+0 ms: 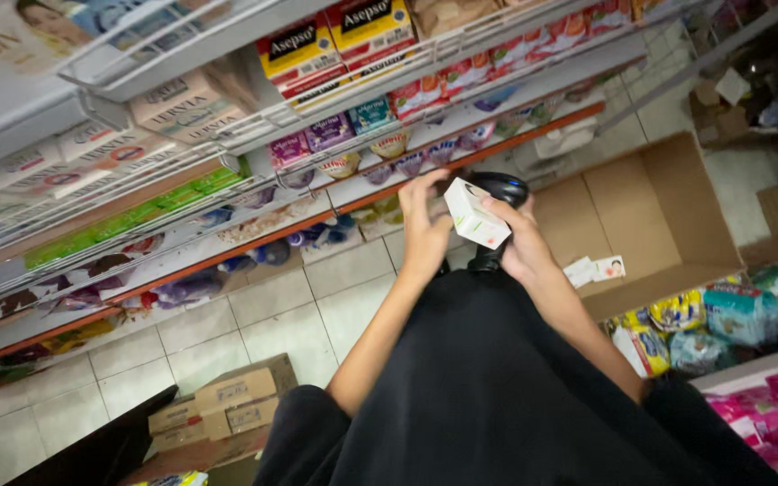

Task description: The person takes small white product boxes from a store shelf, scans them with a handheld barcode scanner, and places them into a cardboard box on the floor.

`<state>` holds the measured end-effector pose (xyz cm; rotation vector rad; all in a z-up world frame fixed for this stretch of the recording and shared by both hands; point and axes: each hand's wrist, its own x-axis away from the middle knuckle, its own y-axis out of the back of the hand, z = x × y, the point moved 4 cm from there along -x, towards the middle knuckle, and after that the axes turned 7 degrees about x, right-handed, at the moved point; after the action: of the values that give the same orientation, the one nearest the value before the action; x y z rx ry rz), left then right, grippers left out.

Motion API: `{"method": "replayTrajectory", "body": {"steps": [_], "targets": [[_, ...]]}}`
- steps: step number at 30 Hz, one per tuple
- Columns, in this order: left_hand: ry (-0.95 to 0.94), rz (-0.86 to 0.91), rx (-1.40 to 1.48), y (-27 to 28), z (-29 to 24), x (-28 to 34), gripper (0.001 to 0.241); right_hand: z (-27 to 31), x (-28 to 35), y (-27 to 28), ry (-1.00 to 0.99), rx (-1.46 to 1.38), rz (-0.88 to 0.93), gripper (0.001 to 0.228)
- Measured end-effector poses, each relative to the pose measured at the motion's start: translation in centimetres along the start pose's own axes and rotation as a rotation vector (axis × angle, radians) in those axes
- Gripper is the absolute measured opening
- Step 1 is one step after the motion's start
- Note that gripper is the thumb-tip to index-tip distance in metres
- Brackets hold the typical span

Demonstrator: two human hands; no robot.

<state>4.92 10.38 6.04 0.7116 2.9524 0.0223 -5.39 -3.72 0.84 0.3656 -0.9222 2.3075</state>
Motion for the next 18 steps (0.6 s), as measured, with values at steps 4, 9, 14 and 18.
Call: {"method": "replayTrajectory", "body": {"steps": [4, 9, 14, 18], "targets": [[0.255, 0.174, 0.297, -0.4, -0.3, -0.2, 0.064, 2.0, 0.6, -1.9, 0.384, 0.199, -0.018, 0.091], [-0.054, 0.271, -0.138, 0.1, -6.6, -2.3, 0.082, 4.6, 1.4, -3.0, 0.744, 0.400, -0.020, 0.074], [-0.346, 0.258, -0.136, 2.0, -14.9, -7.5, 0.063, 9.1, 1.0, -2.6, 0.621, 0.254, -0.030, 0.077], [-0.616, 0.188, -0.104, 2.8, -21.9, -11.1, 0.053, 14.2, 2.1, -4.8, 0.799, 0.363, 0.014, 0.078]]}}
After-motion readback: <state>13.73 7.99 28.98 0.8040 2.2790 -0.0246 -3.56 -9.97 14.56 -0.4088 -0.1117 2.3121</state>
